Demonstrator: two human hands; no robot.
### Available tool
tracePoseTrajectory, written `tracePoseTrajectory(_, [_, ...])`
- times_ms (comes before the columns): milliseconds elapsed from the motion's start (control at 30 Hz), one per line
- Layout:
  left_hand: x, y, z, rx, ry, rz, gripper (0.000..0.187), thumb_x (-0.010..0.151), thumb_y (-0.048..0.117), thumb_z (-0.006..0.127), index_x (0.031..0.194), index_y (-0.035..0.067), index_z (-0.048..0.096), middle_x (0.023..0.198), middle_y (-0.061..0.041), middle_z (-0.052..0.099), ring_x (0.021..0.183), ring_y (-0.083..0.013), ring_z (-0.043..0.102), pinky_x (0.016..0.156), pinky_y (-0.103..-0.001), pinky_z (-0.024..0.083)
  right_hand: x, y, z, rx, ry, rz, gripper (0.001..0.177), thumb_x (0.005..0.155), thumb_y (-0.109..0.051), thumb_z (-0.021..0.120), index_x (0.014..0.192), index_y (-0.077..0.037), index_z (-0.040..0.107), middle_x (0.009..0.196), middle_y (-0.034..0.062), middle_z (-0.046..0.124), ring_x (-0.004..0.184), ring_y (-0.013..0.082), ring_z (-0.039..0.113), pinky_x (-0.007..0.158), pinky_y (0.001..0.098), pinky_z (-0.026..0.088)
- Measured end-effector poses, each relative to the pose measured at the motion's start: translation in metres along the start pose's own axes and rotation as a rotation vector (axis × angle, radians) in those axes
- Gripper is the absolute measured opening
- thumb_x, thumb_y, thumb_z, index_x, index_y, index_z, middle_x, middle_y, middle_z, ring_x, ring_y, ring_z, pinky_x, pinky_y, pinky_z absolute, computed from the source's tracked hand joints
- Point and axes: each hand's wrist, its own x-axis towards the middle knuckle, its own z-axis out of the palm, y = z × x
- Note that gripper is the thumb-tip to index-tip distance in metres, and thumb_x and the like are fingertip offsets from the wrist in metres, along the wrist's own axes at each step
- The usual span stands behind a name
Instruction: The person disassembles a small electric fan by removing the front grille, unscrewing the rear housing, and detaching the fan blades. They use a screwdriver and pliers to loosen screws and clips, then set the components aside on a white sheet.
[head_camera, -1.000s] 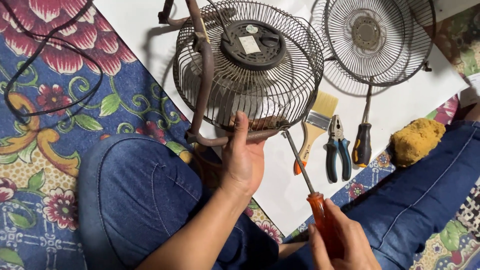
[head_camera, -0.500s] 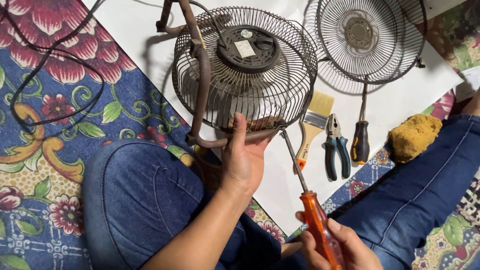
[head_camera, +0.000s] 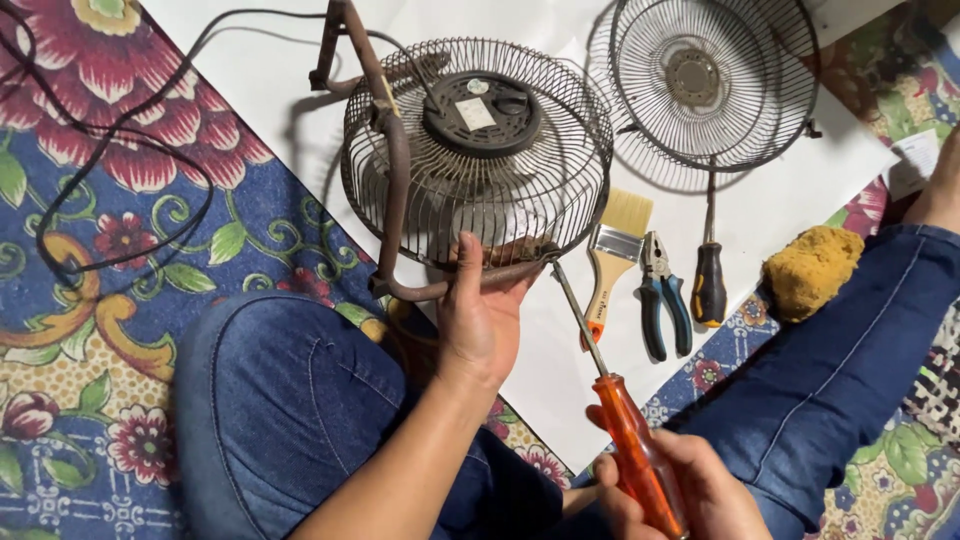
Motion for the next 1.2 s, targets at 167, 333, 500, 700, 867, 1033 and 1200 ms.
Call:
tracePoseTrajectory(167, [0.002,-0.002,-0.003,0.0,0.009,0.002,0.082,0.087,0.053,0.069,0.143,-0.001,0.043,0.132,-0.017,0.058,0.125,-0.0282,0.058,0.113,-0.048,0.045,0.005,0.002,0.003,-0.353,0.291,-0.196,0.057,0.098,-0.024,0.059,0.149,-0.005,0.047,0.096,0.0212,0.07,0.062,0.0236,0.065,0.048,0.0321,0.051])
tracePoseTrajectory(333, [0.006,-0.004,-0.006,-0.013,-0.005,0.01,0.083,0.087,0.053,0.068,0.144,-0.002,0.042,0.127,-0.017,0.058,0.12,-0.0291,0.058,0.11,-0.047,0.046,0.027,0.019,0.016,-1.474,0.801,-0.723,0.055,0.095,-0.032,0.058,0.143,-0.005,0.054,0.091,0.018,0.069,0.063,0.0222,0.062,0.051,0.0317,0.05])
tracePoseTrajectory(500, [0.008,-0.004,-0.007,0.003,0.018,-0.032,0.077,0.091,0.053,0.066,0.138,-0.003,0.044,0.121,-0.019,0.059,0.117,-0.0305,0.06,0.108,-0.049,0.049,0.032,0.02,0.013,-0.935,0.689,-0.416,0.056,0.092,-0.039,0.056,0.137,-0.006,0.06,0.086,0.0148,0.068,0.064,0.0208,0.058,0.054,0.0314,0.049])
tracePoseTrajectory(700, [0.01,-0.003,-0.006,0.042,0.002,-0.075,0.07,0.089,0.055,0.062,0.132,0.001,0.05,0.117,-0.017,0.064,0.111,-0.0283,0.064,0.102,-0.049,0.054,0.032,0.006,0.014,0.029,0.263,-0.022,0.053,0.089,-0.037,0.054,0.13,-0.005,0.064,0.079,0.0107,0.062,0.066,0.0208,0.058,0.055,0.0319,0.048])
tracePoseTrajectory(867, [0.015,-0.002,-0.008,0.021,-0.013,-0.071,0.068,0.089,0.055,0.064,0.13,0.002,0.052,0.112,-0.015,0.066,0.107,-0.0281,0.066,0.1,-0.051,0.055,0.03,-0.002,0.037,-0.443,0.56,-0.173,0.038,0.094,-0.031,0.06,0.123,-0.007,0.065,0.081,0.0115,0.063,0.063,0.0244,0.064,0.05,0.0355,0.046])
tracePoseTrajectory(1033, [0.018,-0.006,-0.011,0.046,0.048,-0.091,0.065,0.088,0.055,0.063,0.129,0.007,0.053,0.113,-0.013,0.067,0.108,-0.0275,0.067,0.101,-0.05,0.054,0.029,0.015,0.064,-1.845,0.884,-0.977,0.036,0.087,-0.025,0.07,0.121,-0.015,0.066,0.095,0.0128,0.067,0.076,0.0317,0.069,0.063,0.0409,0.056])
tracePoseTrajectory(1200, [0.018,-0.005,-0.009,0.017,0.0,-0.057,0.074,0.085,0.055,0.068,0.135,0.005,0.046,0.117,-0.015,0.065,0.11,-0.0283,0.067,0.1,-0.05,0.053,0.028,0.024,0.071,-1.808,0.839,-0.912,0.051,0.084,-0.03,0.073,0.131,-0.013,0.061,0.095,0.016,0.063,0.075,0.0319,0.067,0.063,0.0416,0.055])
